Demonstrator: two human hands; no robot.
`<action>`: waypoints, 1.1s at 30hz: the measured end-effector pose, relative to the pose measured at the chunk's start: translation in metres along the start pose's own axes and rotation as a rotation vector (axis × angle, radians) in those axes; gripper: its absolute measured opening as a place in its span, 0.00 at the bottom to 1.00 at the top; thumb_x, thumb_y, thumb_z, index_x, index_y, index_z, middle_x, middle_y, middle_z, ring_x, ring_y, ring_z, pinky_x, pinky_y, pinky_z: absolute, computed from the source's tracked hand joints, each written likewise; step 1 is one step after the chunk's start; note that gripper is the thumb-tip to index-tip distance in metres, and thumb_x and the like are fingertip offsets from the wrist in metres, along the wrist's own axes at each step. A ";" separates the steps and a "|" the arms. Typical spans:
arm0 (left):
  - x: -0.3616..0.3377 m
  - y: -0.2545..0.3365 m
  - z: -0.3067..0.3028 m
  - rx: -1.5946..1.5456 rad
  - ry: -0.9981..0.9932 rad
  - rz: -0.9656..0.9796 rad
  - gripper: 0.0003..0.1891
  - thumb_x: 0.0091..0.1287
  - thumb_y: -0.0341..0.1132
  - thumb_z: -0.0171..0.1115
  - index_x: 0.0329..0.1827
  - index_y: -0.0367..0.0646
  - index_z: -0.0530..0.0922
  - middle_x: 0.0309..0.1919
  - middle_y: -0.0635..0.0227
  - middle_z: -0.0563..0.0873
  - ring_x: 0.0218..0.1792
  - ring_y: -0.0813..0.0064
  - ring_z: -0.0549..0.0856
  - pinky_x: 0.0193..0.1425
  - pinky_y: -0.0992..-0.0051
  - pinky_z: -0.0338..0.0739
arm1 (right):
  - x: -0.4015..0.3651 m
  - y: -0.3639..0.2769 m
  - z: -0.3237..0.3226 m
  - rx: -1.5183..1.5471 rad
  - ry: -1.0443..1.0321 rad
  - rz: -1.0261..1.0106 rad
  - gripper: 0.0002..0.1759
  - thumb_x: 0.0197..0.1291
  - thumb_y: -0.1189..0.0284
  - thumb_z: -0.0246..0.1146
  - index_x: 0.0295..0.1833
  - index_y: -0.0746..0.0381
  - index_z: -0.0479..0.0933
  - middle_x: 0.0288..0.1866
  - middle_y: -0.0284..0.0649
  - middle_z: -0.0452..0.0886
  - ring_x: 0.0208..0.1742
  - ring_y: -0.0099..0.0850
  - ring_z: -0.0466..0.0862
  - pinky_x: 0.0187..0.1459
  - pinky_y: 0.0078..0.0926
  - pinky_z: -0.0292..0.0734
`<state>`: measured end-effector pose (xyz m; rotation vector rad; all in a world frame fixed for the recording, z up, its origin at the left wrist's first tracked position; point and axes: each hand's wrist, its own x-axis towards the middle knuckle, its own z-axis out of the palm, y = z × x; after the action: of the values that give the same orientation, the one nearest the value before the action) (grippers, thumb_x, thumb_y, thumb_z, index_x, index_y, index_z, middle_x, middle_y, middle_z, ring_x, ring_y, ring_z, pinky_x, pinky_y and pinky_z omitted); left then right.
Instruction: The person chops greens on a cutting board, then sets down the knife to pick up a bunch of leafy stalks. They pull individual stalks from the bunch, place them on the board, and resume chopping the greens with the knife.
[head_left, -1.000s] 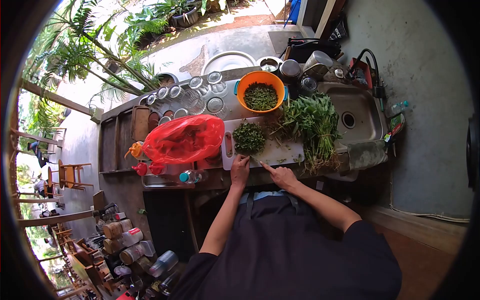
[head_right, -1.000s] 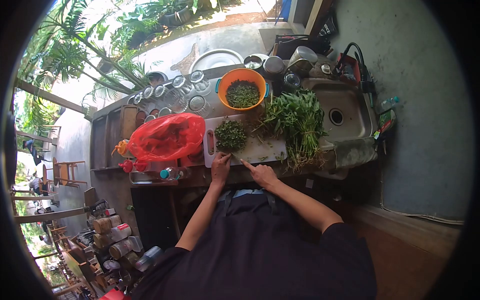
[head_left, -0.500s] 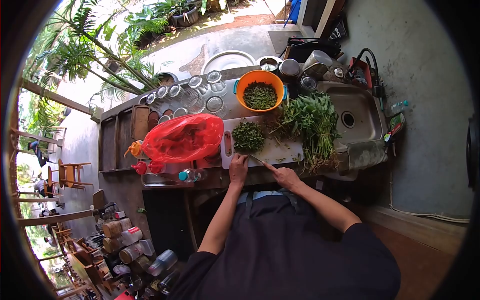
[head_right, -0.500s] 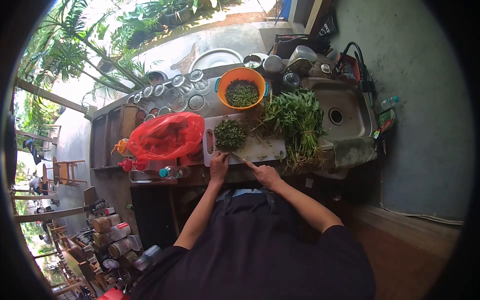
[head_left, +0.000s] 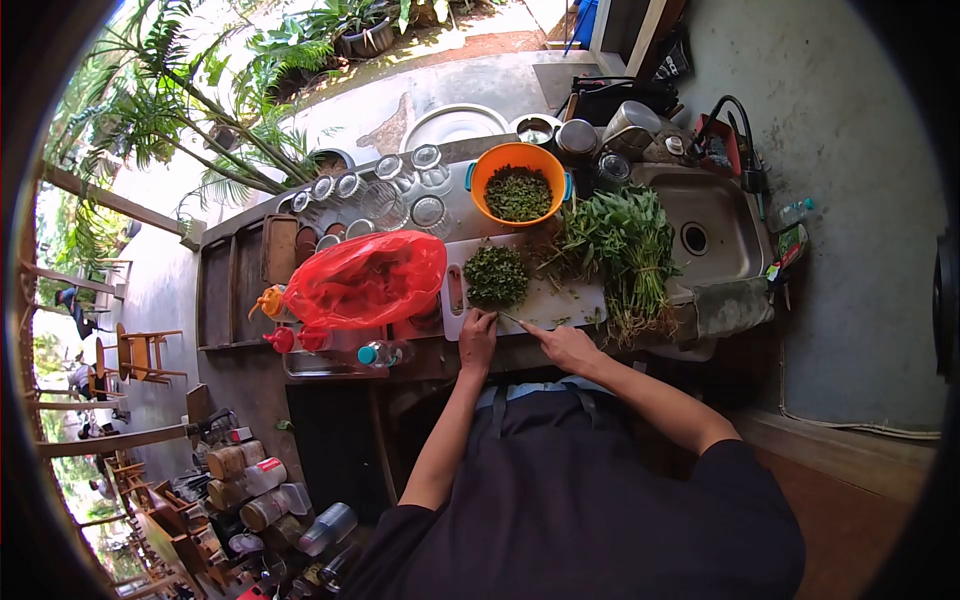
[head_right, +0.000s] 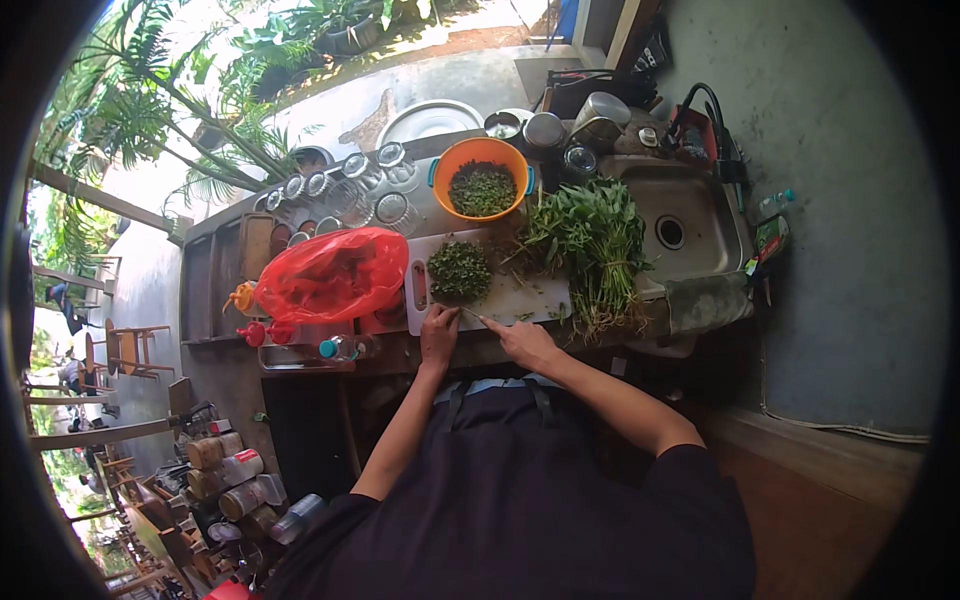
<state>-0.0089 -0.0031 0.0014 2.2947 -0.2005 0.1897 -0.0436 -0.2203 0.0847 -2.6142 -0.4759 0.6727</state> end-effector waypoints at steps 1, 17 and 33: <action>0.000 -0.001 0.000 0.002 0.005 0.002 0.07 0.63 0.28 0.68 0.42 0.39 0.87 0.35 0.58 0.83 0.36 0.58 0.86 0.41 0.63 0.79 | 0.001 0.000 0.000 -0.001 -0.001 -0.001 0.39 0.68 0.67 0.54 0.81 0.33 0.52 0.29 0.55 0.82 0.33 0.54 0.85 0.41 0.53 0.81; -0.002 0.000 0.002 -0.014 0.038 -0.011 0.07 0.62 0.26 0.67 0.42 0.39 0.87 0.37 0.58 0.85 0.40 0.56 0.86 0.47 0.63 0.80 | 0.008 0.020 0.052 0.009 0.111 -0.007 0.45 0.67 0.70 0.56 0.82 0.28 0.44 0.26 0.53 0.81 0.29 0.54 0.84 0.36 0.54 0.81; -0.001 0.001 0.000 0.035 0.007 -0.006 0.07 0.63 0.24 0.65 0.42 0.37 0.87 0.37 0.57 0.83 0.42 0.55 0.84 0.47 0.62 0.79 | -0.002 0.001 0.022 0.003 0.086 -0.001 0.41 0.68 0.69 0.55 0.82 0.33 0.49 0.27 0.53 0.81 0.29 0.54 0.83 0.37 0.54 0.81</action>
<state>-0.0100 -0.0033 0.0017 2.3286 -0.1883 0.1996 -0.0564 -0.2162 0.0674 -2.6271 -0.4496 0.5569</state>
